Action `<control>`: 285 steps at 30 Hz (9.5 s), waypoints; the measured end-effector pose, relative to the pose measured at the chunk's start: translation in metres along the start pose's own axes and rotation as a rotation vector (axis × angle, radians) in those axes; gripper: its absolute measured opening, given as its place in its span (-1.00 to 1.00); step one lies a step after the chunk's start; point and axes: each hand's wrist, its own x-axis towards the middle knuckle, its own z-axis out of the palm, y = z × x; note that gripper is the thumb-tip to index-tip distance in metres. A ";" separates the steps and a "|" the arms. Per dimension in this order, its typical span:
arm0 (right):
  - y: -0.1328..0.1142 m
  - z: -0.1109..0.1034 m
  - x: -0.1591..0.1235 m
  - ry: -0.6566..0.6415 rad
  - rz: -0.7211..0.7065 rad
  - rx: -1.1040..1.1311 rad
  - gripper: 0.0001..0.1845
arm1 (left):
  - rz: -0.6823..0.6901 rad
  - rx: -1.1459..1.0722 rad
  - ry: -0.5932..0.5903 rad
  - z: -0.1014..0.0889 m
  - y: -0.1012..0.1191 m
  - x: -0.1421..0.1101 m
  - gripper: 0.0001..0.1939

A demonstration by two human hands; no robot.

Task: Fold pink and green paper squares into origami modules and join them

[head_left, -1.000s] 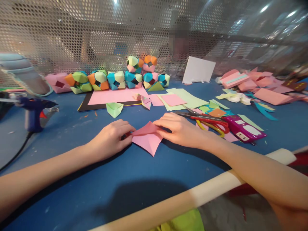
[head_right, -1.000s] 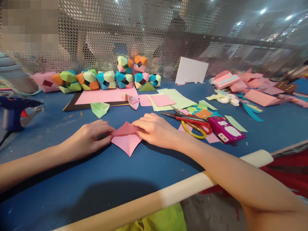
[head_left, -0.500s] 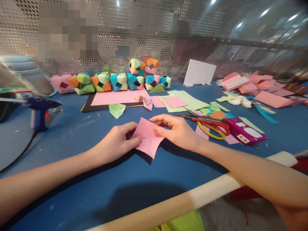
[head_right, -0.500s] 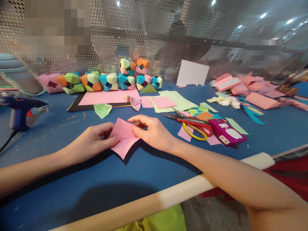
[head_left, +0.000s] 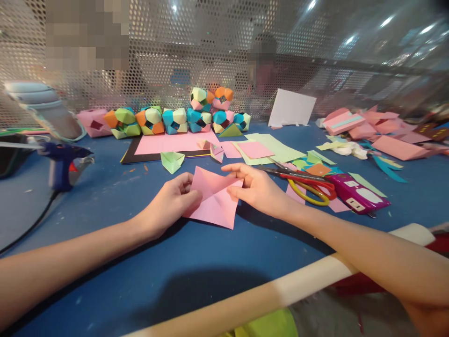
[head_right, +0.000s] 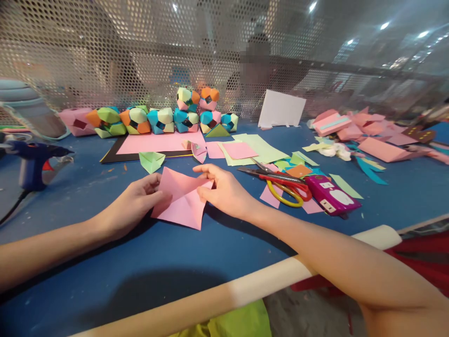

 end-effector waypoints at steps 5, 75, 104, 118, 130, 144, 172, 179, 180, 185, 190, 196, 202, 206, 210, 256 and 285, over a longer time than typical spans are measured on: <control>-0.002 0.002 -0.002 -0.006 -0.016 0.064 -0.55 | -0.034 -0.154 -0.053 0.003 0.002 -0.002 -0.71; -0.007 0.003 -0.004 0.160 -0.144 0.159 -0.68 | -0.107 -0.503 -0.115 0.009 0.000 -0.007 -0.81; -0.019 0.011 -0.019 0.069 -0.345 0.110 -0.84 | -0.165 -0.203 -0.246 0.014 0.007 -0.020 -0.69; -0.025 0.011 -0.019 0.093 -0.424 -0.286 -0.89 | -0.070 -0.107 -0.060 0.014 0.007 -0.017 -0.69; -0.020 0.015 -0.018 0.083 -0.443 -0.255 -0.88 | 0.071 -0.017 0.012 0.013 0.011 -0.019 -0.74; -0.023 0.014 -0.017 -0.017 -0.273 -0.128 -0.96 | 0.015 -0.024 -0.005 0.014 0.010 -0.018 -0.76; -0.007 0.005 -0.015 -0.053 -0.702 -0.316 -0.74 | -0.004 -0.119 -0.088 0.012 0.008 -0.016 -0.72; -0.013 0.012 -0.015 -0.031 -0.455 -0.208 -0.88 | 0.045 -0.029 -0.048 0.012 0.009 -0.016 -0.74; -0.014 0.013 -0.015 -0.021 -0.399 -0.200 -0.91 | 0.053 -0.016 -0.043 0.012 0.008 -0.016 -0.74; -0.015 0.016 -0.015 0.000 -0.187 -0.175 -0.92 | 0.102 0.062 -0.036 0.013 0.006 -0.016 -0.77; -0.016 0.016 -0.015 0.015 -0.237 -0.217 -0.95 | 0.114 0.064 -0.068 0.014 0.004 -0.017 -0.82; -0.015 0.015 -0.014 0.047 -0.327 -0.246 -0.92 | 0.105 0.063 -0.074 0.013 0.004 -0.016 -0.80; -0.007 0.015 -0.013 0.073 -0.528 -0.311 -0.89 | 0.129 0.118 -0.082 0.014 0.002 -0.015 -0.78; -0.005 0.014 -0.013 0.088 -0.574 -0.324 -0.89 | 0.128 0.133 -0.084 0.015 0.000 -0.016 -0.79; -0.005 0.013 -0.012 0.096 -0.578 -0.327 -0.89 | 0.162 0.179 -0.103 0.014 0.002 -0.019 -0.74; -0.010 0.010 -0.010 -0.005 -0.368 -0.227 -0.89 | 0.198 0.333 0.014 0.008 0.002 -0.010 -0.71; -0.009 0.009 -0.013 -0.038 -0.665 -0.351 -0.89 | 0.252 0.360 -0.044 0.009 -0.001 -0.014 -0.84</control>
